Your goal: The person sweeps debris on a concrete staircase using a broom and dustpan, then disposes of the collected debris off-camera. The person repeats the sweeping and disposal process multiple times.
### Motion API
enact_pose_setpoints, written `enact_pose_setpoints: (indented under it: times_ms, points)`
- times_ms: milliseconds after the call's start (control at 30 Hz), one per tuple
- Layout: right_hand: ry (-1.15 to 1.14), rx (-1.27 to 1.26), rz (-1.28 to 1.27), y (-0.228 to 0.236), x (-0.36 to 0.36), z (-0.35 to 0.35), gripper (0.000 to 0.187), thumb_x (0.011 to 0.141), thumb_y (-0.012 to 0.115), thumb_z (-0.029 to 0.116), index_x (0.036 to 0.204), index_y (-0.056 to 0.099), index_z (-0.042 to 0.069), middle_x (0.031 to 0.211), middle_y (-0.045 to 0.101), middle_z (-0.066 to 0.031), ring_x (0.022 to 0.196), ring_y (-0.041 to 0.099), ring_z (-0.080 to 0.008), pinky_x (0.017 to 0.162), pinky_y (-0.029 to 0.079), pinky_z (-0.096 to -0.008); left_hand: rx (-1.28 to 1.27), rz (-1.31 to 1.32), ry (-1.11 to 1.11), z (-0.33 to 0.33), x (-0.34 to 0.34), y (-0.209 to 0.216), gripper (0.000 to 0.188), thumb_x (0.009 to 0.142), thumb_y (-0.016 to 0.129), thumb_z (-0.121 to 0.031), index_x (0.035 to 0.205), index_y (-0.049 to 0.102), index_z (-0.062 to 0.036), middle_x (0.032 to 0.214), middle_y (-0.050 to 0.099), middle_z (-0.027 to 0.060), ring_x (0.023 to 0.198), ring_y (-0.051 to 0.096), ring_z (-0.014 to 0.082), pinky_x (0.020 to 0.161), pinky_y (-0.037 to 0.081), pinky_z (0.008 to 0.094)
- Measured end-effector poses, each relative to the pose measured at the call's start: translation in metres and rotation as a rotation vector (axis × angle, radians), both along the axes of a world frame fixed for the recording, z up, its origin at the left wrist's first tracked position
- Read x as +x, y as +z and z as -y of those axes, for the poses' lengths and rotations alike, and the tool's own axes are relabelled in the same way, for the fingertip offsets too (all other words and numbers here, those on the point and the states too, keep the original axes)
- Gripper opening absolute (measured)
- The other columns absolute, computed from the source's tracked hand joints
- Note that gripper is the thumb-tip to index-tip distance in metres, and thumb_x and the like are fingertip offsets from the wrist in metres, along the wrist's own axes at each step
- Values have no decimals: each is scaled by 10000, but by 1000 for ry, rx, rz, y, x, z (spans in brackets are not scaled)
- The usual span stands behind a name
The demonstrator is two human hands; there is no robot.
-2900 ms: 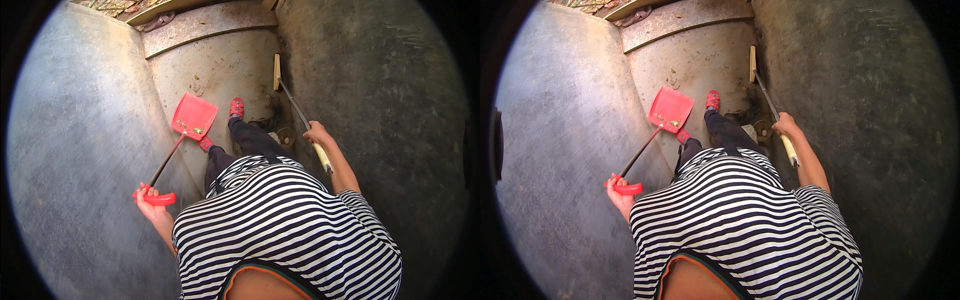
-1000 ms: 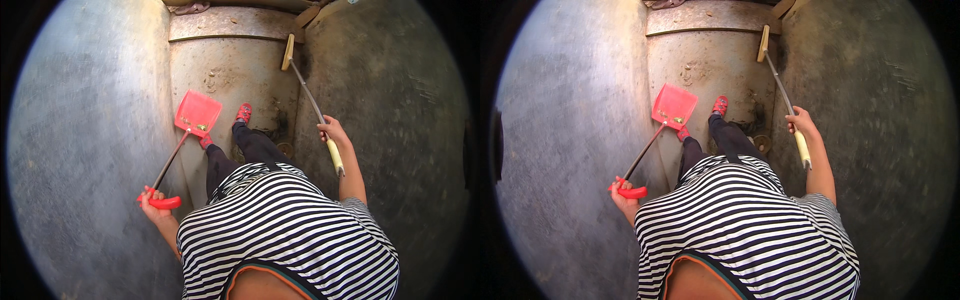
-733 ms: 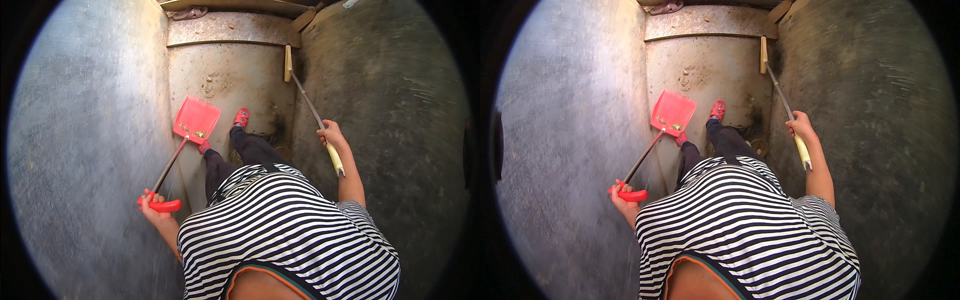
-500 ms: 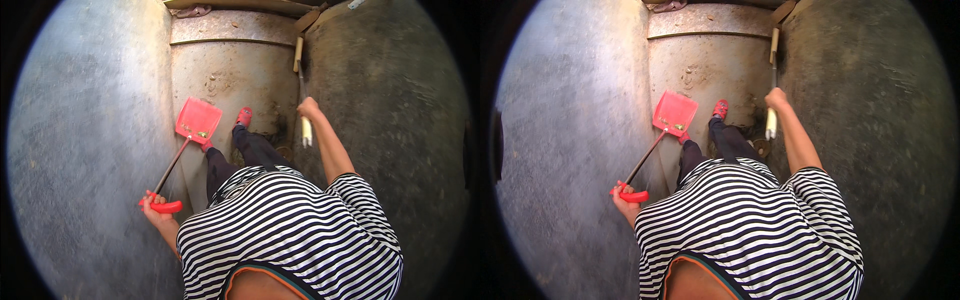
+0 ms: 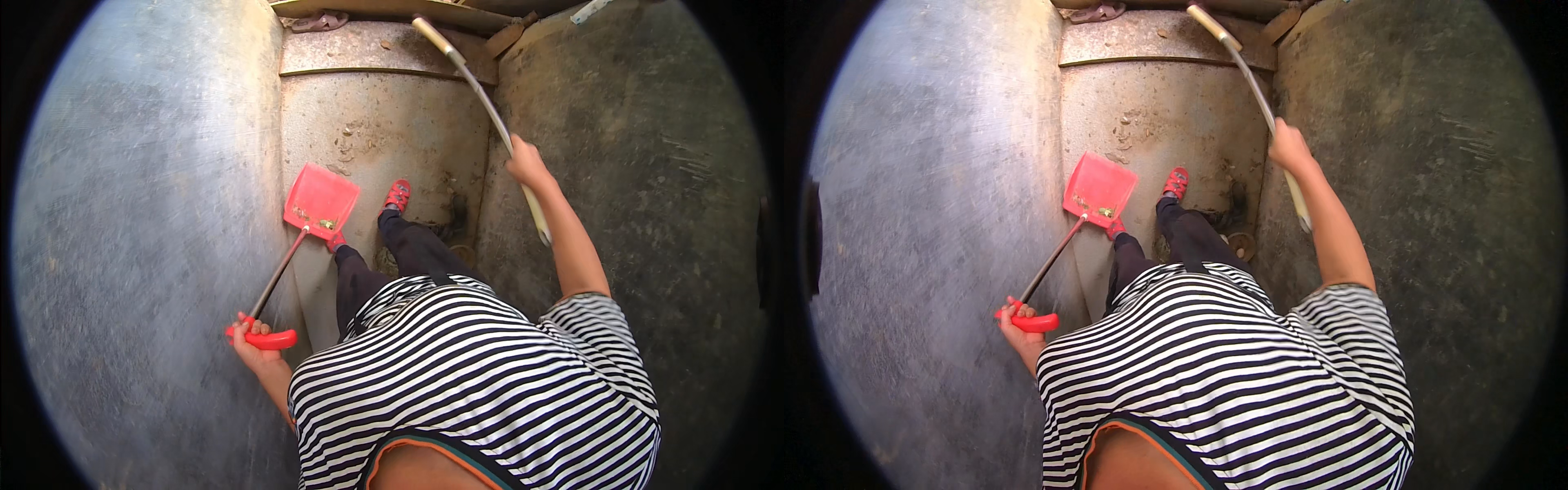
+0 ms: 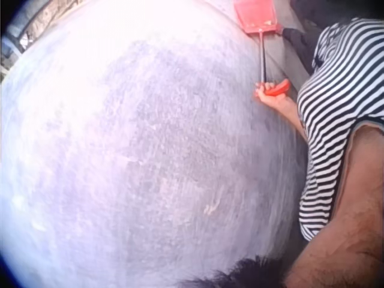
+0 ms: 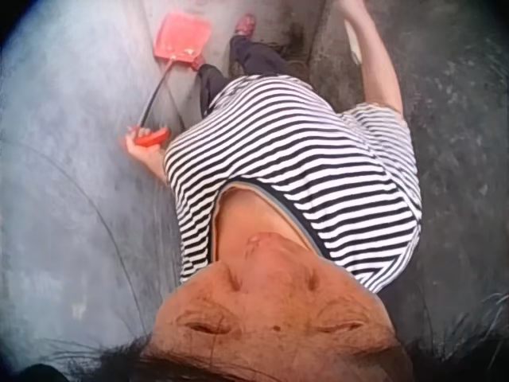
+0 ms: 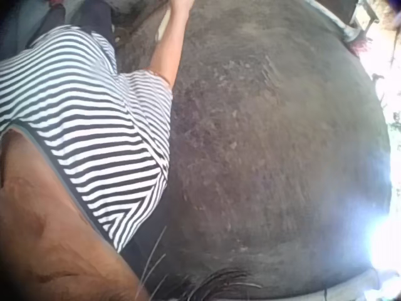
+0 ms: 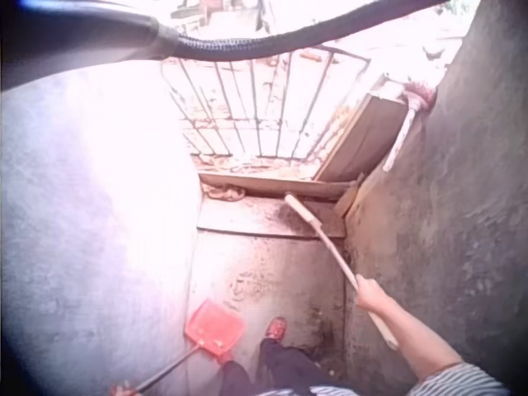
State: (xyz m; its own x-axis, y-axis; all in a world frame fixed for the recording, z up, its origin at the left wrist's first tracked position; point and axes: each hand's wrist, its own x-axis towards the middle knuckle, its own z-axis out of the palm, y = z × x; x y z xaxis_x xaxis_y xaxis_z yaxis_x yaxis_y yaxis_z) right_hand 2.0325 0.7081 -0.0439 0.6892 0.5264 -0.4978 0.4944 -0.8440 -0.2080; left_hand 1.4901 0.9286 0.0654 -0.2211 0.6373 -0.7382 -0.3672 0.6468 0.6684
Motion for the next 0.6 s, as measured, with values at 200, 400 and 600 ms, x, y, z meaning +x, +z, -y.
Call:
enact_pose_setpoints:
  times_ms: [200,400,600]
  points:
    - [128,-308,29,-27,9,-126,214,790,500,91,930,645,17,973,626,-162,928,608,-287,757,508,-372,24,48,56,3,7,5,166,740,506,-7,902,501,-44,779,524,40,515,424,115,442,387,253]
    - [157,-128,175,-48,-81,-52,376,831,416,63,1173,386,-91,802,605,-230,724,626,-349,637,519,-417,-16,75,48,-8,-3,-14,182,722,521,14,859,473,-94,901,574,54,520,442,122,441,394,256]
    - [372,-284,-66,39,-66,5,439,694,589,10,1091,400,22,870,601,-187,827,600,-351,683,493,-438,4,30,33,-10,-7,-6,197,717,517,20,857,463,-108,909,577,56,514,449,121,441,395,258]
